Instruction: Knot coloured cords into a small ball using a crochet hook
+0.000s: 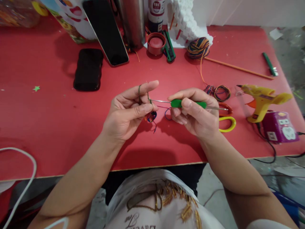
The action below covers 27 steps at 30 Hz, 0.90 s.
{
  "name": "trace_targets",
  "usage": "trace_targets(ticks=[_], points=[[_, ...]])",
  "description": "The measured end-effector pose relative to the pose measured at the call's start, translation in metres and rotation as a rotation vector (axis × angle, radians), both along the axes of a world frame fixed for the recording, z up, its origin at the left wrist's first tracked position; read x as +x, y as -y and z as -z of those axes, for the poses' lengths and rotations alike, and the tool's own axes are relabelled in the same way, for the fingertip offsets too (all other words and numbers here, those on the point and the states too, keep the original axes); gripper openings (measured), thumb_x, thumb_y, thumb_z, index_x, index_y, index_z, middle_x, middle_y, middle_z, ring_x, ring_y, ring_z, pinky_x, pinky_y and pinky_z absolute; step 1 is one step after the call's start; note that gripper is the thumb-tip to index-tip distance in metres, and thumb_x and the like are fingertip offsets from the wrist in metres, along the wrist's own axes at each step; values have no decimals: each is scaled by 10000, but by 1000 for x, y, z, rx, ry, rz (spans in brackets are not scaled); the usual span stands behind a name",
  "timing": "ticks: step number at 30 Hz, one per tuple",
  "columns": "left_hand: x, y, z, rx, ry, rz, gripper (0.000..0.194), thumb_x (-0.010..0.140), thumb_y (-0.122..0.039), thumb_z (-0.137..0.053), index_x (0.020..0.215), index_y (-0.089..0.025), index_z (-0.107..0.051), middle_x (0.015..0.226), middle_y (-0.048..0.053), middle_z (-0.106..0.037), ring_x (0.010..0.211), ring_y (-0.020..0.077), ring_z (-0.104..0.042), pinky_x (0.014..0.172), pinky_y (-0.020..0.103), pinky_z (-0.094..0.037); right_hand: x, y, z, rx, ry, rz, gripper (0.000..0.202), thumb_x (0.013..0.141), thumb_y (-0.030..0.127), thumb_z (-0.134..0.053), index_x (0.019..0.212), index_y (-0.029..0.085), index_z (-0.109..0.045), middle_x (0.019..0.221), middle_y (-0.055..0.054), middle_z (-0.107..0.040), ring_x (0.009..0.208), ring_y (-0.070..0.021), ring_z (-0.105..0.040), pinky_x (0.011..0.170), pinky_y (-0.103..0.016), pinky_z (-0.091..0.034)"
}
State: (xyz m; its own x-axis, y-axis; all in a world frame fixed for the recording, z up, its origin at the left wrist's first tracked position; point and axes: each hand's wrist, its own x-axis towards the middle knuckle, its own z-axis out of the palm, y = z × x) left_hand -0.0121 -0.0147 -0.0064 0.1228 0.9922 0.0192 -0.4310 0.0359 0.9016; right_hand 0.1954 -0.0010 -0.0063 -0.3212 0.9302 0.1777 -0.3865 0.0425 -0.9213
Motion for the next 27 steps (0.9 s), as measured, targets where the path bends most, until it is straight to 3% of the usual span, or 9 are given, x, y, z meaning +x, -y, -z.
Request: trace_targets(ticks=[3,6,10,14,17,22,27], points=[[0,0,0,-11,9,4,417,755,-205,-949,1142,-320,-842,837,-15,-728,757,144,-765,717,250,-655,0,4,0,51,73,31,192,979,395,-767,1085,241,-809,739,-1,-690,535,-103,-523,481,-259,-449],[-1,-1,-1,-47,60,50,475,728,-223,-966,1180,-269,-828,770,-31,-674,729,115,-734,721,227,-642,3,6,-6,130,167,79,178,983,385,-758,1069,250,-835,775,-21,-699,597,-137,-567,508,-285,-472],[-6,-3,-1,-90,44,129,498,731,-220,-948,1211,-244,-817,757,-7,-664,674,144,-698,675,280,-638,12,4,-15,188,228,90,171,967,350,-763,1002,215,-862,753,-40,-699,625,-158,-592,532,-297,-502],[-8,-4,0,-91,45,236,463,728,-250,-942,1181,-243,-845,731,21,-669,638,163,-676,611,298,-626,21,-4,-16,241,145,23,162,942,308,-776,1004,195,-874,710,-33,-697,560,-129,-566,507,-274,-467],[-7,-4,1,-78,64,279,418,725,-268,-946,1132,-239,-861,694,28,-673,631,178,-680,572,302,-611,24,-9,-14,169,87,-60,203,929,360,-795,968,174,-868,656,-22,-669,487,-100,-520,431,-242,-384],[2,3,2,-76,36,164,409,700,-213,-971,1092,-242,-860,799,27,-742,680,162,-718,686,314,-657,14,-10,-6,7,-78,-163,201,923,347,-794,966,157,-843,625,-1,-670,409,-62,-433,346,-200,-297],[10,8,1,25,-8,-20,433,736,-160,-957,1142,-265,-851,890,25,-789,800,157,-738,799,292,-661,3,-6,1,-58,-97,-157,212,941,353,-794,1013,155,-814,675,3,-679,464,-63,-472,398,-192,-380]])
